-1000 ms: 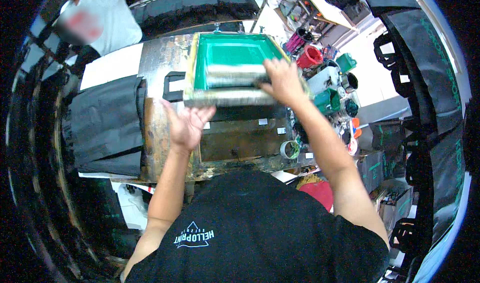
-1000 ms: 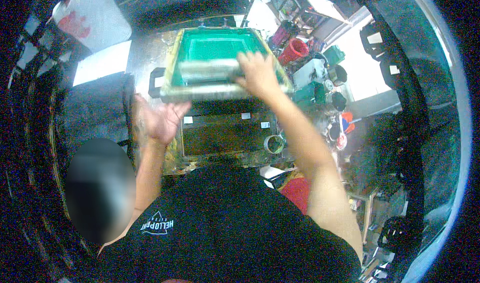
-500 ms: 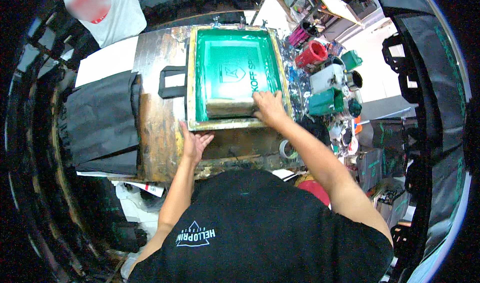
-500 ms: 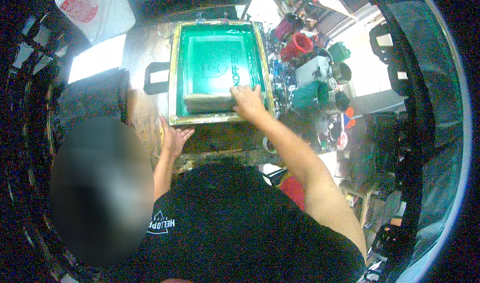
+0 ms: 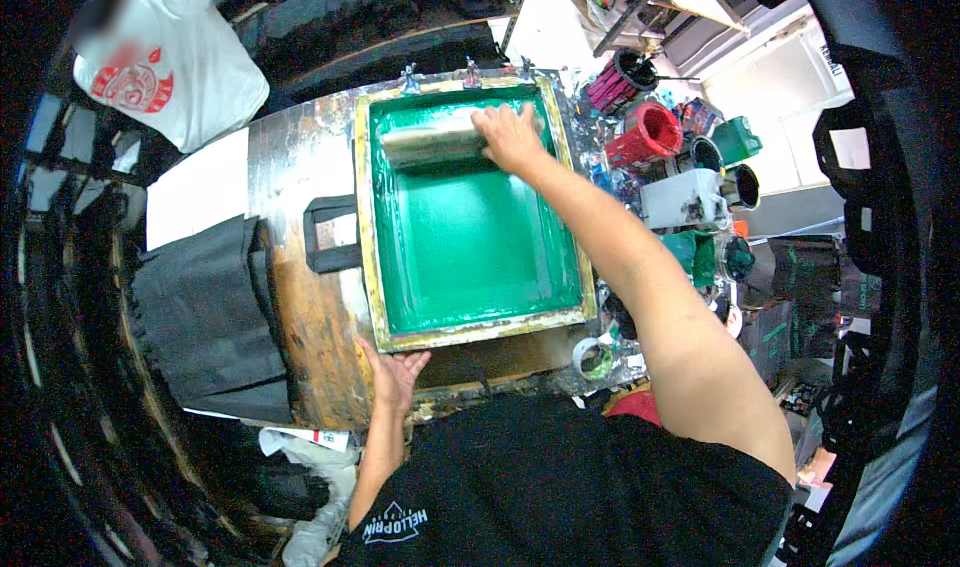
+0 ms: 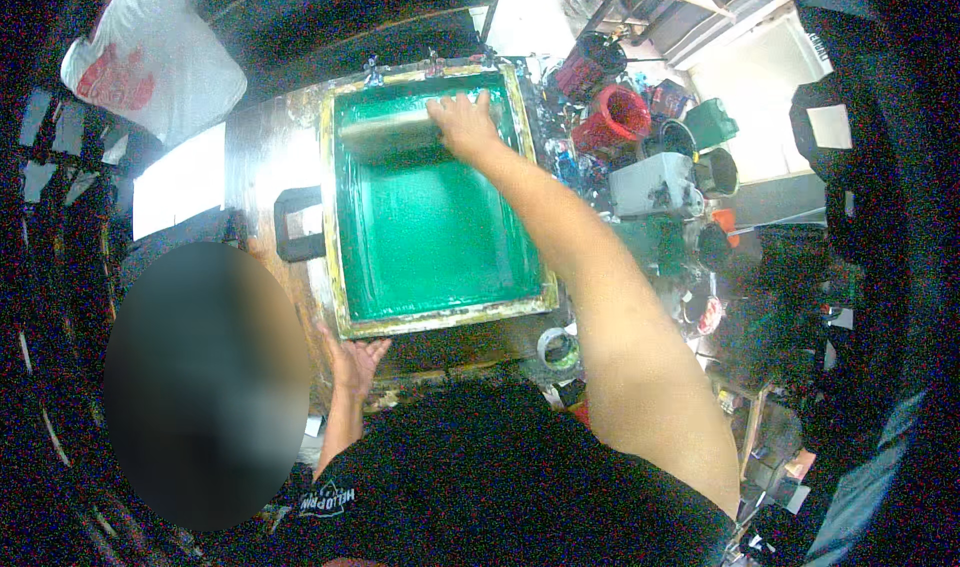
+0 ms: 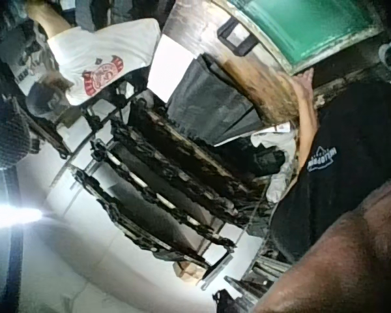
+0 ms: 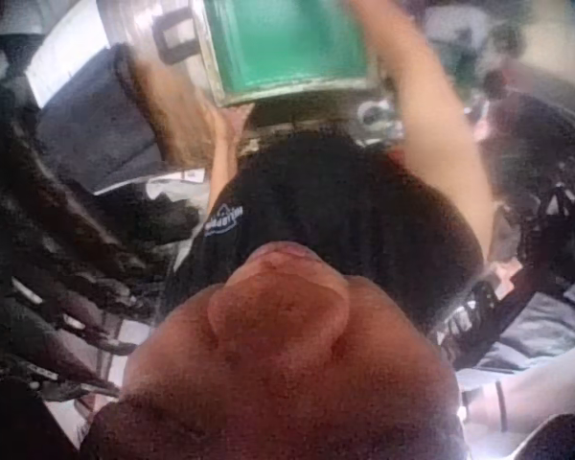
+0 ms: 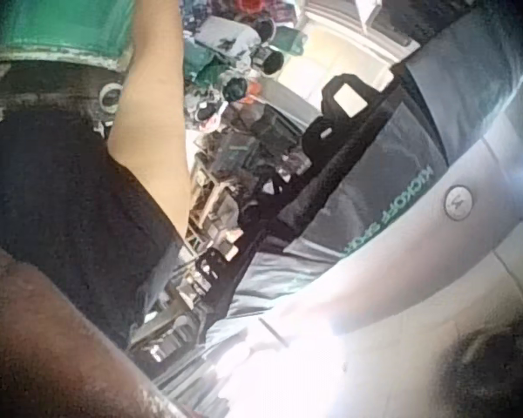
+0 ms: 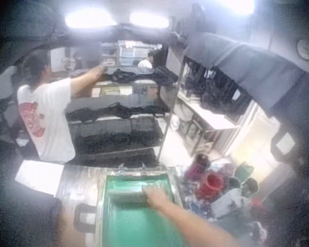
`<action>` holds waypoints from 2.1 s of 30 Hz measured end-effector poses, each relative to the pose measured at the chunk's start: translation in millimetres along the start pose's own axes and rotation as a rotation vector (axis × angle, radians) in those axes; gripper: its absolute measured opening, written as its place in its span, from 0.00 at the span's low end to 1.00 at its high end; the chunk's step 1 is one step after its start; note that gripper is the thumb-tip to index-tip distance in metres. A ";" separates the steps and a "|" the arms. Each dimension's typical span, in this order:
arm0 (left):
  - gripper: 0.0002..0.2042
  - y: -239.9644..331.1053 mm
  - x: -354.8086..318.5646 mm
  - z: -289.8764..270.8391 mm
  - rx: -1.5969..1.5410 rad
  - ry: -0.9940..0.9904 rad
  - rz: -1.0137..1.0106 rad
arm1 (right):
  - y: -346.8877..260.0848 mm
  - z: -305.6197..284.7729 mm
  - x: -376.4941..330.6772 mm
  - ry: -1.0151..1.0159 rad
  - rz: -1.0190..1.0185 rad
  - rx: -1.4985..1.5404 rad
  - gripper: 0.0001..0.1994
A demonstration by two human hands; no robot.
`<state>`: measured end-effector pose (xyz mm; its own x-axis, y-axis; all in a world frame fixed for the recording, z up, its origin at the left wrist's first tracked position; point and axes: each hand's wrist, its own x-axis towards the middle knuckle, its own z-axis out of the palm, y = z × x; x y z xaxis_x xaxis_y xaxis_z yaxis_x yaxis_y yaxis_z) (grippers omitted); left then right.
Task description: The person performs screen printing on black tote bags by positioning each bag on a flat surface, lowering a screen frame, and using a squeegee to apply green ink through the mesh. They lift the frame after each application and pass the printed bags to another person who removes them from the workspace.
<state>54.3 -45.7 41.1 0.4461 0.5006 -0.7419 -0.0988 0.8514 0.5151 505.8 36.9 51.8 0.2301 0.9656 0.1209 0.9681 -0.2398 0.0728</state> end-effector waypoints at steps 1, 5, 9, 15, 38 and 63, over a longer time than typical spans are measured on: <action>0.60 1.1 2.2 1.9 -0.010 0.018 -0.014 | 6.6 0.9 22.6 -0.060 0.018 0.046 0.29; 0.63 5.8 7.4 0.8 0.006 0.009 -0.110 | 27.2 1.7 73.7 -0.108 -0.083 0.051 0.35; 0.52 22.5 14.6 -47.4 0.310 0.050 -0.381 | 25.2 -20.4 98.6 -0.207 -0.121 0.047 0.35; 0.17 164.9 46.0 109.2 1.319 0.086 0.834 | 31.0 -5.9 59.6 0.213 -0.026 -0.065 0.33; 0.31 90.7 136.3 130.8 1.935 0.121 1.611 | -77.1 -9.9 -136.9 0.178 -0.021 -0.001 0.13; 0.34 17.1 40.9 -64.0 1.801 0.227 1.045 | -155.7 -47.2 -291.0 -0.002 0.056 0.025 0.19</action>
<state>13.9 -0.7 -7.9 0.7038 0.7061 0.0788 0.6520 -0.6860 0.3230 283.4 -211.5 52.1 0.2843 0.9509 0.1225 0.9558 -0.2911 0.0414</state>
